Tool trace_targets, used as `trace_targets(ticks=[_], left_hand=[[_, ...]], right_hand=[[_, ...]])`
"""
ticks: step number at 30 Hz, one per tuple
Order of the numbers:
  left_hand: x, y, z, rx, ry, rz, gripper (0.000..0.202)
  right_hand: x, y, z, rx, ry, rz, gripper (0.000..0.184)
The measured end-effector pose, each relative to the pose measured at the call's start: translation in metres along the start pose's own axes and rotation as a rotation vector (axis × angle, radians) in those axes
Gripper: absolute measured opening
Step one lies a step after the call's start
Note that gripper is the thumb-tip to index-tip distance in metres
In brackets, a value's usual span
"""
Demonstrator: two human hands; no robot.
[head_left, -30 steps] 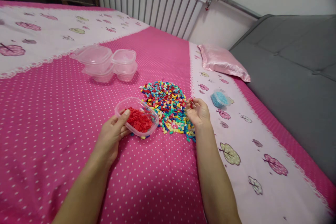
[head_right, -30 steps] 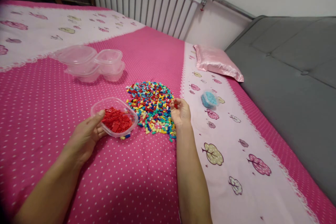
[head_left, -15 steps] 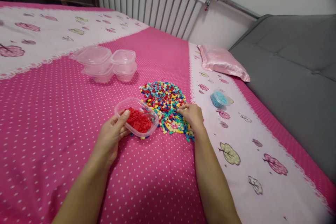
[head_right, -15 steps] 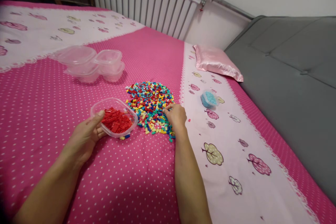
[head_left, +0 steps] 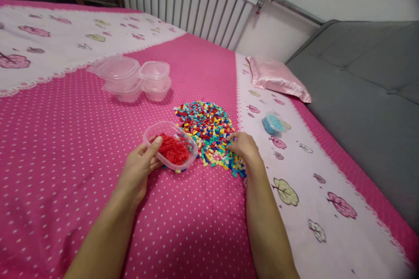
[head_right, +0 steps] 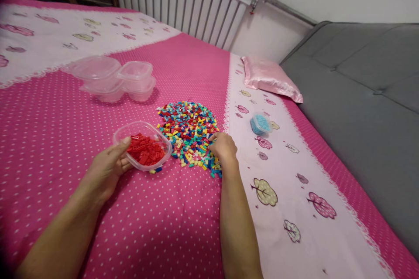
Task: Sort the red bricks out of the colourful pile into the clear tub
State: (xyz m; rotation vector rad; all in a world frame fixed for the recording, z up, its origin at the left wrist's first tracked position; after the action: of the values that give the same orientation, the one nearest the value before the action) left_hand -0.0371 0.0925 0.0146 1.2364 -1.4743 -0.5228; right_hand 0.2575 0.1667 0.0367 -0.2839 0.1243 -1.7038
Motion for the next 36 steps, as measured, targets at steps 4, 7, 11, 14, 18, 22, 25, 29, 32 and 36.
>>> trace_targets(ticks=[4, 7, 11, 14, 18, 22, 25, 29, 32, 36], left_hand=[[0.001, 0.0, 0.0, 0.009, 0.007, 0.004, 0.042], [0.001, 0.001, 0.0, 0.01, 0.002, -0.001, 0.043], [0.001, 0.0, 0.0, 0.004, 0.009, 0.005, 0.041], [0.0, 0.0, -0.001, 0.006, 0.006, 0.001, 0.043], [-0.001, 0.0, 0.0, 0.009, 0.002, -0.004, 0.045], [-0.001, -0.001, 0.002, 0.003, 0.001, -0.001, 0.044], [0.0, -0.001, 0.002, 0.003, 0.006, 0.0, 0.044], [0.0, -0.001, 0.002, 0.009, 0.0, -0.003, 0.044], [-0.001, -0.001, 0.002, 0.009, -0.007, -0.008, 0.044], [-0.003, -0.003, 0.003, 0.012, 0.004, 0.0, 0.043]], right_hand=[[0.0, -0.003, 0.001, -0.004, 0.012, 0.011, 0.024], [0.0, -0.005, -0.001, -0.005, 0.011, 0.01, 0.02], [0.0, -0.006, -0.002, -0.01, 0.026, 0.003, 0.022], [-0.001, -0.006, -0.001, 0.003, 0.037, 0.0, 0.027], [-0.001, -0.006, -0.002, 0.001, 0.024, -0.009, 0.02], [-0.003, -0.004, -0.001, -0.038, 0.059, 0.024, 0.015], [-0.007, 0.0, -0.001, -0.126, 0.117, 0.067, 0.016], [-0.013, 0.002, -0.005, -0.448, 0.168, 0.145, 0.018], [-0.012, -0.006, -0.009, -0.88, 0.122, 0.173, 0.019], [-0.005, -0.029, -0.014, -1.545, -0.081, 0.1, 0.016]])
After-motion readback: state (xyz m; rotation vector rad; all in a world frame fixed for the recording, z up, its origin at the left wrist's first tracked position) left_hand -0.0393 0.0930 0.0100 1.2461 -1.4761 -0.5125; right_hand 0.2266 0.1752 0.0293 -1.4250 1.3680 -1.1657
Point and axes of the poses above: each hand's wrist, its own x-axis away from the middle knuckle, its own z-axis out of the back of the hand, y = z × x, the point moved 8 cm from there along -x, towards the middle knuckle, and after that the axes turned 10 degrees about z, right-handed, at the moved point
